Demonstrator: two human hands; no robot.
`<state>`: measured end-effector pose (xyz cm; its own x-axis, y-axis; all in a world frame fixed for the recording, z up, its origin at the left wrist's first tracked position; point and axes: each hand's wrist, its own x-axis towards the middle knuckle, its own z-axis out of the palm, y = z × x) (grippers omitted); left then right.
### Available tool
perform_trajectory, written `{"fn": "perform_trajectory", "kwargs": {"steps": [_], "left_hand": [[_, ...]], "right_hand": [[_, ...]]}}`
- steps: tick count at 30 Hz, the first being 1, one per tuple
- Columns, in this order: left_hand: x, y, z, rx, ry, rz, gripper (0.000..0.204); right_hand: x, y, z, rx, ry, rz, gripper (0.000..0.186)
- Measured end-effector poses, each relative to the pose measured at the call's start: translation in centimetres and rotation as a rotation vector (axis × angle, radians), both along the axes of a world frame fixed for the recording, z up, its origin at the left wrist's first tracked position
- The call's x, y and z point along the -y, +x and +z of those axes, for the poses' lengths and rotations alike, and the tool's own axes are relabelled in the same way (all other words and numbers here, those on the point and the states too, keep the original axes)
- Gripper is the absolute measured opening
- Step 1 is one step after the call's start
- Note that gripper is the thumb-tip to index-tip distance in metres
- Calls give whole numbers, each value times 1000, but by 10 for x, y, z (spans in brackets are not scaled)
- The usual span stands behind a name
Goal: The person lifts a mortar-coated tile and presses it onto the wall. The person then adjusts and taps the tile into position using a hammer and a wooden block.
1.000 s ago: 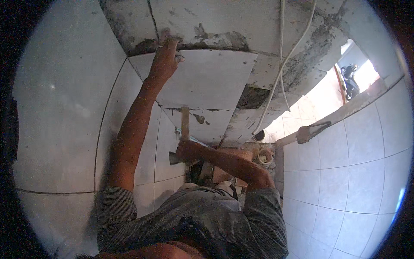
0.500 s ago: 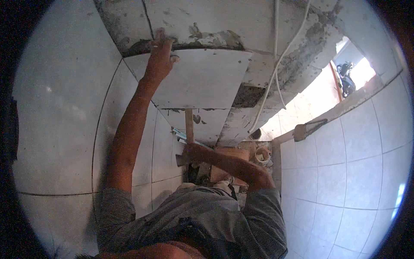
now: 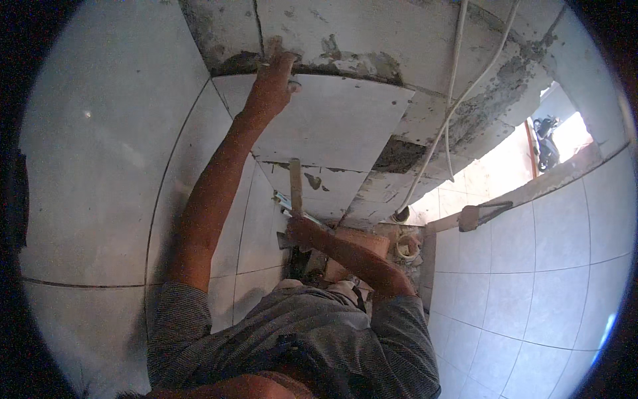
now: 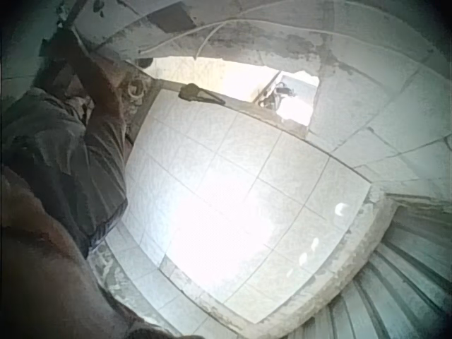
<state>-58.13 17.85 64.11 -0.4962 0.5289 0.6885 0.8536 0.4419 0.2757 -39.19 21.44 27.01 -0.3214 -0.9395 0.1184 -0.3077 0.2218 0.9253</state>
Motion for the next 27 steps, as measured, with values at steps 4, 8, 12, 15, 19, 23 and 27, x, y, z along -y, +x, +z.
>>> {"fn": "perform_trajectory", "kwargs": {"steps": [4,8,12,15,19,23,27], "left_hand": [[6,-2,-2,-119,11,25,41],[-8,-3,5,-241,-70,10,48],[2,-4,1,-97,-93,73,47],[-3,-1,5,-48,-104,65,48],[4,4,8,-43,-144,89,51],[-3,3,9,-6,-33,-10,42],[1,2,5,37,-51,25,43]], "right_hand": [[12,10,14,1121,-399,-245,16],[-12,-3,-20,754,-503,-168,12],[10,8,35,1123,-481,-144,18],[-6,-10,3,515,-265,41,26],[12,0,71,1140,-350,-261,30],[12,-10,49,1033,-392,-234,30],[30,-6,66,1103,-369,-192,35]]}}
